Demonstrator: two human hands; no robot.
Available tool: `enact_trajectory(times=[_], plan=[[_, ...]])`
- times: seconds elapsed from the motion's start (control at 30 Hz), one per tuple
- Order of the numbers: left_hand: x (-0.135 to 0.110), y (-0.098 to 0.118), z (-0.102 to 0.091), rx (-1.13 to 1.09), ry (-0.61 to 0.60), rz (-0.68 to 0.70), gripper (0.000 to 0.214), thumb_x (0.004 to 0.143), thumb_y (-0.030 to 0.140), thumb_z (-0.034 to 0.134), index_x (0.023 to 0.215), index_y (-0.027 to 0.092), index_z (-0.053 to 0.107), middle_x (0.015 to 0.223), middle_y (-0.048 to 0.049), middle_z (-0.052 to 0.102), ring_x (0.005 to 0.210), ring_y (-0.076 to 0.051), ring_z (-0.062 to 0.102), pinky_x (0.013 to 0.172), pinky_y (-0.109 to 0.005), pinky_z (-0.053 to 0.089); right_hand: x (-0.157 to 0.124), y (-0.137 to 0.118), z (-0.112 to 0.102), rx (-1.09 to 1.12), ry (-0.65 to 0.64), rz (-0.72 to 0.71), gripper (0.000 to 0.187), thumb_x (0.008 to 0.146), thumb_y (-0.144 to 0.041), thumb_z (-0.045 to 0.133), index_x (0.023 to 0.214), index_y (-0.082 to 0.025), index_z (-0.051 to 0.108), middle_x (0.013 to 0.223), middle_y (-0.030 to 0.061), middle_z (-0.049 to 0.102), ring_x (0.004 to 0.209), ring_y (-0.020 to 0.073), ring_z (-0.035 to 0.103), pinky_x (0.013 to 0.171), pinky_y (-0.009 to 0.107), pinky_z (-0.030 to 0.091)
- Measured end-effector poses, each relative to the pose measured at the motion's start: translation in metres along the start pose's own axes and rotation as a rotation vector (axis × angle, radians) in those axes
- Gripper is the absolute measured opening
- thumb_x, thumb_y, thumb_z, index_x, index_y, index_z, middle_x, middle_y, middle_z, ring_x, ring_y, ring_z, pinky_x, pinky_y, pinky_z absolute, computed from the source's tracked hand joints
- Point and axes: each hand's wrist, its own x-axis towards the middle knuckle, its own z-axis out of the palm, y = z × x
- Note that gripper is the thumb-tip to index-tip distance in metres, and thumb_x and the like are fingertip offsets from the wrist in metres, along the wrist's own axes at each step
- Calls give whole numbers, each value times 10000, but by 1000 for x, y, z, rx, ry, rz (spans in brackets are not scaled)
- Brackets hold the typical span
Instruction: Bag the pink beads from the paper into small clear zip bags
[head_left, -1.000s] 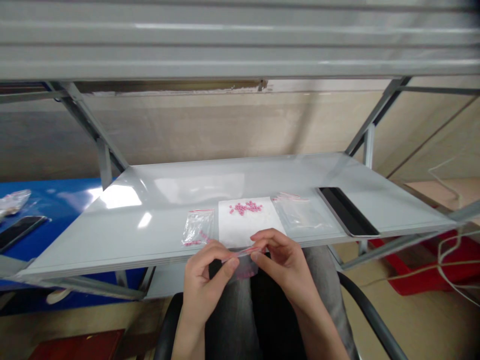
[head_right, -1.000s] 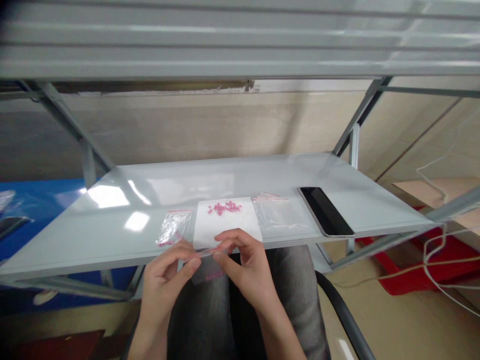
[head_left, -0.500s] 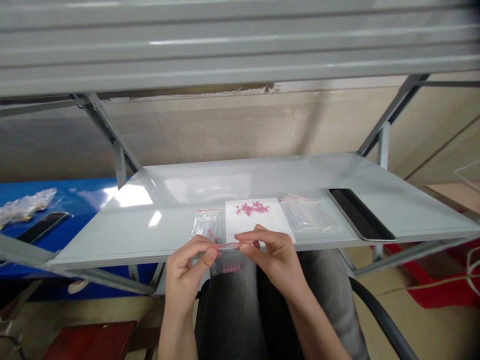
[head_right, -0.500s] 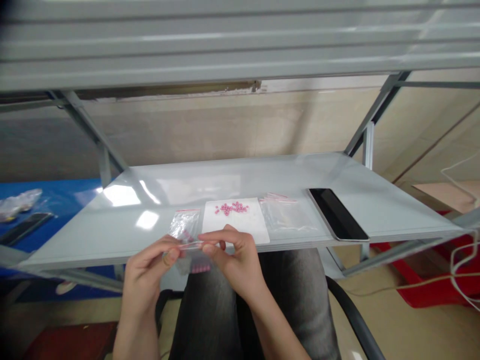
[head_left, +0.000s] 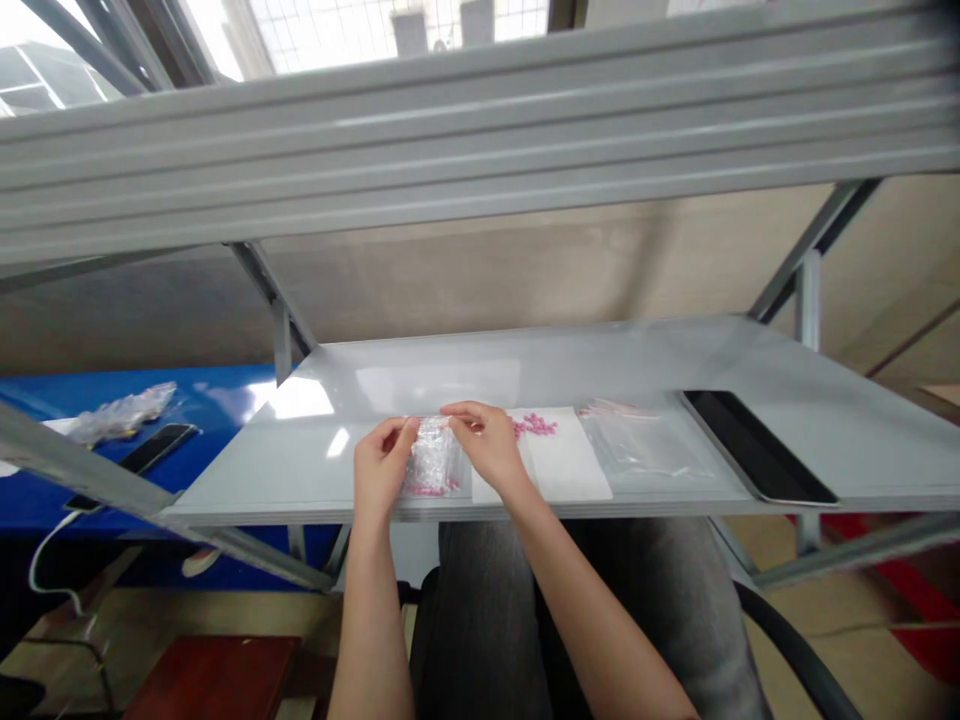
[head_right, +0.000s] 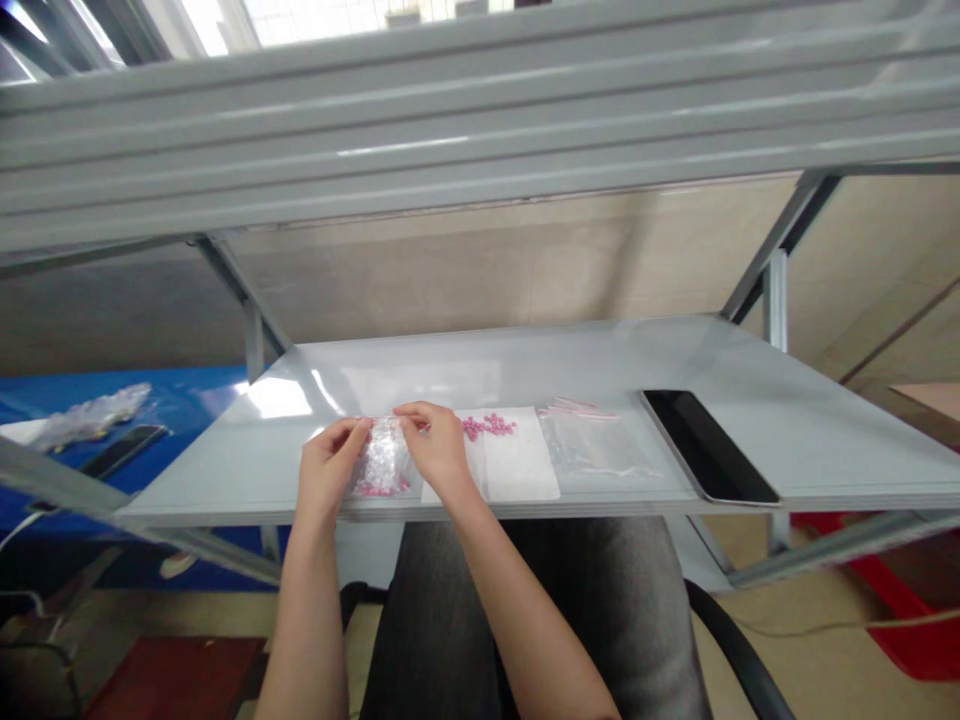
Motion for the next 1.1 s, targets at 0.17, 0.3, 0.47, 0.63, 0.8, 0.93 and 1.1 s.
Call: enact_trajectory(times=[0.17,0.3,0.47,0.63,0.8,0.93,1.1], plan=[[2,-10,7,153,75,57,340,854,417,631,1050,156,724,671,-5,678,626,-179,631,641,-277,502,-15,-5,-21,-22,25,-57,200,841,-173,595,875,-233,782,932,44,816,886,224,744,773,356,564],[4,-11,9,308,140,135,421,889,362,610,1270,184,630,884,-56,725,751,-223,668,780,-360,525,-40,-15,-60,-42,91,-86,199,853,-205,574,823,-238,768,873,36,804,881,230,739,797,368,555],[-2,10,22,425,180,290,341,912,300,578,1216,176,671,1174,-158,678,1137,-362,587,1041,-554,398,-72,-19,-129,-133,303,-39,153,887,-256,618,901,-251,771,867,29,791,866,239,722,864,401,526],[-37,56,87,371,-161,527,243,942,221,578,1147,203,709,1105,-101,737,1047,-301,633,954,-467,488,-82,-7,-184,-415,620,-67,184,871,-264,598,918,-209,767,856,72,785,859,275,699,857,445,522],[-79,85,164,330,-463,717,342,883,214,706,1224,219,676,1253,-66,722,1181,-295,593,1003,-481,475,-85,11,-218,-922,550,-242,343,794,-193,545,1055,-167,765,1003,133,779,971,335,633,882,506,526],[-93,89,202,330,-562,771,312,874,199,704,1186,191,697,1244,-81,735,1250,-344,554,1107,-615,352,-91,29,-232,-1043,394,-284,430,762,-120,487,1106,-109,744,1106,191,763,1010,355,655,906,541,528],[-99,90,223,313,-582,768,129,905,155,641,909,210,758,951,-40,796,1099,-293,631,1135,-625,294,-96,35,-238,-1017,374,-301,312,816,-136,496,964,-119,770,937,167,791,856,325,708,817,488,571]])
